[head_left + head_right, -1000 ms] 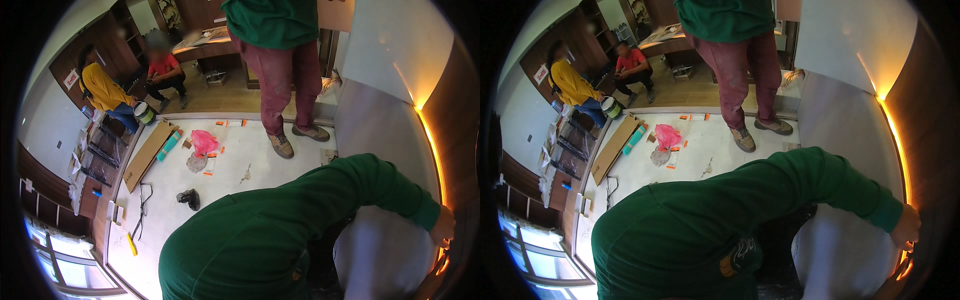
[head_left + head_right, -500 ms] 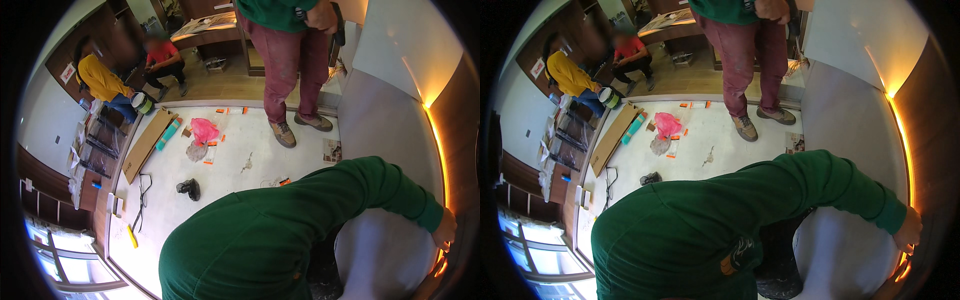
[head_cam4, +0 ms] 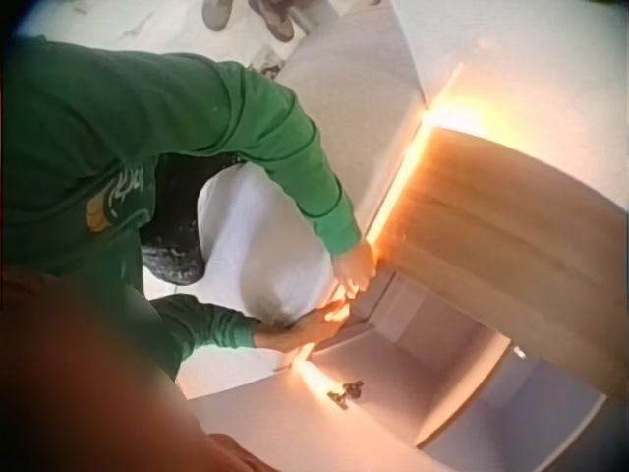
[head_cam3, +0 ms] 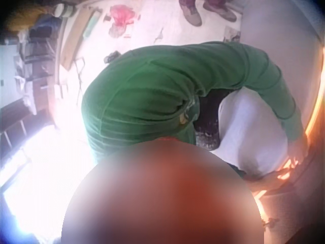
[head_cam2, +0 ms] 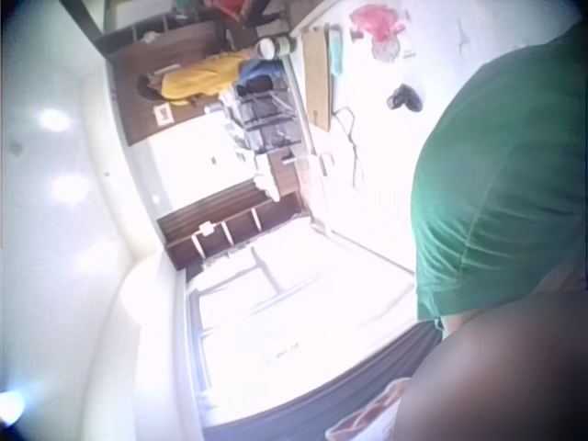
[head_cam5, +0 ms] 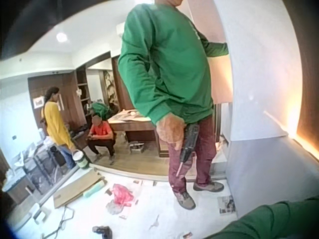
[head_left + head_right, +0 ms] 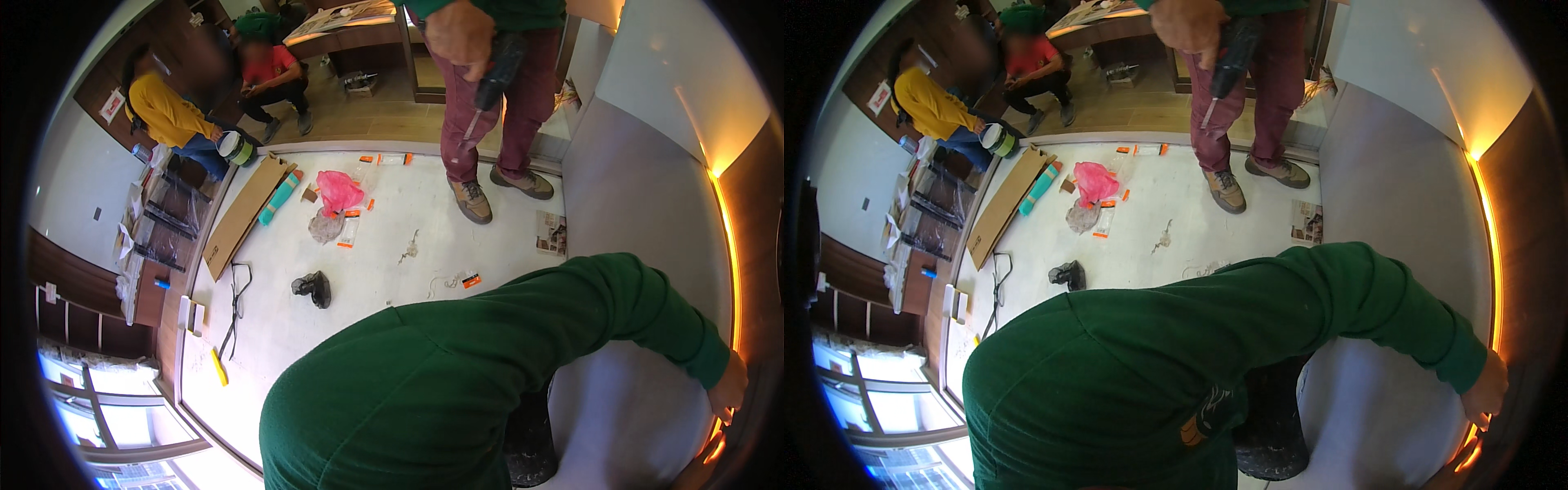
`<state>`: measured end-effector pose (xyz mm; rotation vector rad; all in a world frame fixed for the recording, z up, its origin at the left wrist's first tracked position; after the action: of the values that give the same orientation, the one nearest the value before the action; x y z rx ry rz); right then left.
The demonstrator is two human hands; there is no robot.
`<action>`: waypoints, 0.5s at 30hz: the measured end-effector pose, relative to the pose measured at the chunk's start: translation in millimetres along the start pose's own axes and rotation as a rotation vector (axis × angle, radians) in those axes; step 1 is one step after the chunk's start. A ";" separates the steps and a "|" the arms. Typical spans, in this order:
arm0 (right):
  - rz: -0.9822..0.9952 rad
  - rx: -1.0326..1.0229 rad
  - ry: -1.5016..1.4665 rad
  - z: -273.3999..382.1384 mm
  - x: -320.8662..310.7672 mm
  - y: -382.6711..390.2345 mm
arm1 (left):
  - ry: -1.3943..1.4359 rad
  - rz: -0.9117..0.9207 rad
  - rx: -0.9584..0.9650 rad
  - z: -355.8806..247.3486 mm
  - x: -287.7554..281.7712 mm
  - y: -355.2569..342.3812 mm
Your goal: The person installs an LED strip light under a cabinet, pressing it into place and smoothing it along the edge. They use a cloth to wipe the strip and a small tool to adjust the fit. The person works methodically along the length of the strip, ensuring it adheres properly.
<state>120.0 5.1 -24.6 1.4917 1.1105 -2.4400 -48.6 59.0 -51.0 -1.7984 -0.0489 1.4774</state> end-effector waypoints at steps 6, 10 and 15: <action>-0.021 0.020 0.010 12.6 -9.8 15.3 | 0.006 0.004 0.016 1.2 3.8 -2.6; -0.050 -0.007 0.019 13.2 -12.9 18.7 | 0.044 0.004 -0.027 2.9 6.4 -3.2; -0.062 -0.011 0.015 1.2 -3.8 8.7 | 0.024 0.026 0.015 3.2 9.2 -7.5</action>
<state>124.6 -3.1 -25.9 1.4972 1.1883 -2.4622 -45.1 70.4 -54.1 -1.8106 -0.0021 1.4698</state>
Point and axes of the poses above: each hand's wrist, its own y-axis away from the middle knuckle, its own x-axis out of the palm, z = x × y, the point moved 5 cm from there along -y, towards the middle knuckle, and after that the axes turned 8 degrees about x, right-handed, at the moved point
